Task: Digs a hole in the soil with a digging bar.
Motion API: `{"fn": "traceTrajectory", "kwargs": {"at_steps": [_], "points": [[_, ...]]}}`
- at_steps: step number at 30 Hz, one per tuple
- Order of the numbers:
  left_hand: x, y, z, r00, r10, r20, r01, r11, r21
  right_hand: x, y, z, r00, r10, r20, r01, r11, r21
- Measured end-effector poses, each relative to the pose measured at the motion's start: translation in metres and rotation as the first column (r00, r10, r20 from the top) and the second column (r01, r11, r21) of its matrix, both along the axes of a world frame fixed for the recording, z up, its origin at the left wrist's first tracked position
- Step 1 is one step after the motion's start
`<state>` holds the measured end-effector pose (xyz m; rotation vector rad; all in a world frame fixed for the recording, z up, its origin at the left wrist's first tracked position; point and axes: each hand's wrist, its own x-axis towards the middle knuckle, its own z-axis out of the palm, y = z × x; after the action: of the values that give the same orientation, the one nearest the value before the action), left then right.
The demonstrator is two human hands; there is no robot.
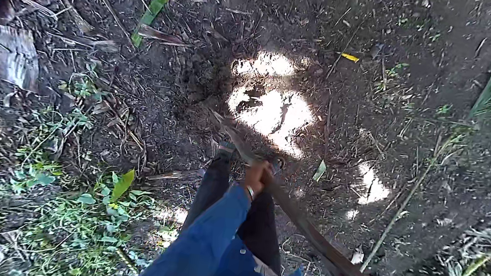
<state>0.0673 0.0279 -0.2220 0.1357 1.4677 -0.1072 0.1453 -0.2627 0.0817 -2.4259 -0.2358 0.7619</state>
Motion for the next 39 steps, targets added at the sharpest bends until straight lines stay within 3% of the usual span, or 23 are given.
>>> {"fn": "traceTrajectory", "kwargs": {"at_steps": [1,3,6,9,12,14,15,16,18,20,23,25,27,30,34,39], "points": [[-0.020,0.018,-0.020,0.999,-0.027,-0.036,0.026,0.999,-0.024,-0.017,0.039,-0.030,0.989,0.060,0.131,-0.057,0.998,-0.025],[-0.036,0.044,-0.038,1.000,0.000,-0.016,-0.002,0.994,-0.111,-0.002,0.089,-0.062,0.939,0.167,0.299,-0.162,0.986,-0.043],[-0.015,0.044,-0.017,0.982,0.154,0.107,-0.125,0.962,-0.242,0.029,0.113,-0.058,0.907,0.259,0.333,-0.254,0.965,-0.061],[0.016,0.045,0.005,0.916,0.359,0.177,-0.330,0.928,-0.171,0.057,0.139,-0.053,0.805,0.457,0.378,-0.521,0.850,0.081],[-0.019,0.054,0.001,0.710,0.635,0.304,-0.576,0.773,-0.267,0.060,0.179,-0.042,0.467,0.740,0.484,-0.874,0.469,0.127],[-0.063,0.046,-0.011,0.571,0.758,0.315,-0.691,0.651,-0.314,0.038,0.206,-0.037,0.205,0.841,0.500,-0.979,0.184,0.091],[-0.080,0.045,-0.015,0.575,0.762,0.299,-0.713,0.646,-0.273,0.026,0.220,-0.040,0.083,0.866,0.493,-0.996,0.058,0.067],[-0.095,0.048,-0.015,0.653,0.712,0.257,-0.689,0.700,-0.189,0.013,0.234,-0.047,-0.028,0.882,0.471,-0.997,-0.057,0.047],[-0.126,0.062,-0.001,0.877,0.460,0.143,-0.461,0.887,-0.026,-0.014,0.262,-0.064,-0.169,0.897,0.409,-0.980,-0.198,0.030],[-0.159,0.079,0.031,0.957,0.280,0.073,-0.282,0.959,0.017,-0.044,0.283,-0.072,-0.177,0.875,0.451,-0.979,-0.205,0.014],[-0.184,0.099,0.090,0.984,0.160,0.082,-0.172,0.971,0.166,-0.077,0.317,-0.056,-0.189,0.876,0.443,-0.978,-0.207,-0.008],[-0.194,0.092,0.115,0.998,0.042,0.047,-0.056,0.931,0.360,-0.093,0.332,-0.047,-0.237,0.895,0.379,-0.969,-0.248,-0.021],[-0.199,0.072,0.135,0.999,-0.040,-0.033,0.051,0.838,0.544,-0.104,0.343,-0.035,-0.326,0.929,0.177,-0.945,-0.325,-0.037],[-0.196,0.027,0.156,0.988,0.151,-0.046,-0.102,0.833,0.543,-0.113,0.347,-0.024,-0.429,0.903,0.002,-0.894,-0.424,-0.147],[-0.189,-0.063,0.154,0.871,0.492,0.009,-0.440,0.771,0.461,-0.128,0.335,-0.021,-0.477,0.879,-0.019,-0.846,-0.465,-0.262],[-0.184,-0.199,0.156,0.808,0.571,-0.148,-0.471,0.776,0.419,-0.138,0.284,-0.035,-0.526,0.850,-0.028,-0.809,-0.510,-0.293]]}}
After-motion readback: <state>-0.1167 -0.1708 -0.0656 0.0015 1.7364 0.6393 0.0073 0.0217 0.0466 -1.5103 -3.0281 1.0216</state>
